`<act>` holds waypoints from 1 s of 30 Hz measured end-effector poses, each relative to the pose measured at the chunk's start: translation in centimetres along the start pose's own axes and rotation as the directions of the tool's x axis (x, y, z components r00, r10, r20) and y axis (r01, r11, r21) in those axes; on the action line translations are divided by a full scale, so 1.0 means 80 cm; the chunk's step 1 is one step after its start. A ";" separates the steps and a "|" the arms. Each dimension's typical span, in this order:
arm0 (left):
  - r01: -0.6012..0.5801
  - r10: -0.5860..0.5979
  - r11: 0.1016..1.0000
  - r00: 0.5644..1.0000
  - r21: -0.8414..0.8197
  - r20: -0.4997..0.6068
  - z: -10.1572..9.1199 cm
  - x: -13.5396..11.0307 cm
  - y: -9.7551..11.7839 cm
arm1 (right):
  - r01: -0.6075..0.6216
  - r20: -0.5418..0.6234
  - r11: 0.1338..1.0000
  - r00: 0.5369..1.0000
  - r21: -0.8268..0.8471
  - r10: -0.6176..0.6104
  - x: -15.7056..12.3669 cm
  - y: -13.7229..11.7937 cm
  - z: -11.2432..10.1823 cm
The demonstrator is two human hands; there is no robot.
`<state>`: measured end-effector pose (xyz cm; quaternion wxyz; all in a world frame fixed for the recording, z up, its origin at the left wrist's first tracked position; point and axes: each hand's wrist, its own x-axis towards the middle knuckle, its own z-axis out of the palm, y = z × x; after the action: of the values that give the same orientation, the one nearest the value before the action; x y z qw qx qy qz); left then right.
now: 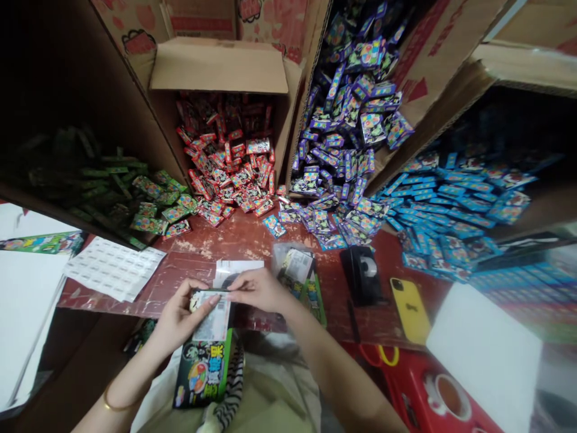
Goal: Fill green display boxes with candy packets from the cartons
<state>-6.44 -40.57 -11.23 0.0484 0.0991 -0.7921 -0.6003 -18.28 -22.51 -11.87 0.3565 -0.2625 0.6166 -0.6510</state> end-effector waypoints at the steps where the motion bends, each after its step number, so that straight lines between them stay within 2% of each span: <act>1: -0.007 0.007 1.000 1.000 0.005 -0.013 0.000 -0.001 -0.002 | -0.003 -0.022 1.000 1.000 0.028 0.004 -0.004 0.002 0.003; 4: -0.010 0.002 0.995 0.997 -0.099 -0.079 0.006 -0.005 -0.009 | 0.068 -0.171 0.996 0.984 0.057 -0.057 -0.014 0.004 0.018; 8: -0.005 -0.056 0.954 0.979 -0.300 -0.195 0.018 -0.016 -0.016 | 0.221 -0.460 0.973 0.873 0.074 -0.163 -0.023 0.011 0.054; 10: 0.003 -0.077 0.954 0.969 -0.300 -0.236 0.020 -0.019 -0.019 | 0.226 -0.528 0.972 0.835 0.068 -0.157 -0.023 0.021 0.072; 12: 0.026 -0.088 0.962 0.972 -0.271 -0.219 0.021 -0.019 -0.021 | 0.201 -0.565 0.979 0.812 0.037 -0.145 -0.019 0.030 0.085; 14: 0.022 -0.072 0.971 0.976 -0.238 -0.204 0.021 -0.017 -0.022 | 0.204 -0.573 0.979 0.800 -0.020 -0.179 -0.014 0.035 0.090; 17: -0.067 0.000 0.975 0.952 -0.210 -0.305 0.022 -0.016 -0.021 | 0.234 -0.538 0.971 0.813 -0.047 -0.222 -0.005 0.037 0.089; 19: -0.090 0.006 0.975 0.925 -0.204 -0.380 0.022 -0.017 -0.021 | 0.208 -0.527 0.978 0.834 0.029 -0.161 0.003 0.037 0.088; 21: -0.054 -0.031 0.980 0.912 -0.194 -0.409 0.020 -0.019 -0.021 | 0.151 -0.529 0.976 0.847 0.159 -0.045 0.013 0.041 0.089; 23: -0.011 -0.066 0.982 0.914 -0.188 -0.401 0.017 -0.020 -0.023 | 0.106 -0.513 0.956 0.857 0.273 0.051 0.021 0.046 0.091; 25: 0.009 -0.083 0.980 0.926 -0.198 -0.368 0.013 -0.020 -0.026 | 0.080 -0.473 0.946 0.877 0.314 0.083 0.025 0.051 0.093; 28: -0.007 -0.059 0.973 0.959 -0.230 -0.279 0.007 -0.014 -0.031 | 0.082 -0.442 0.971 0.896 0.225 0.027 0.023 0.054 0.098; 30: -0.059 -0.007 0.967 0.967 -0.247 -0.256 0.005 -0.008 -0.032 | 0.140 -0.494 0.983 0.867 0.115 -0.065 0.018 0.054 0.102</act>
<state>-5.61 -40.74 -13.79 0.1700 0.1579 -0.6975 -0.6780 -12.19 -28.58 -15.46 0.1727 -0.0953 0.6219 -0.7579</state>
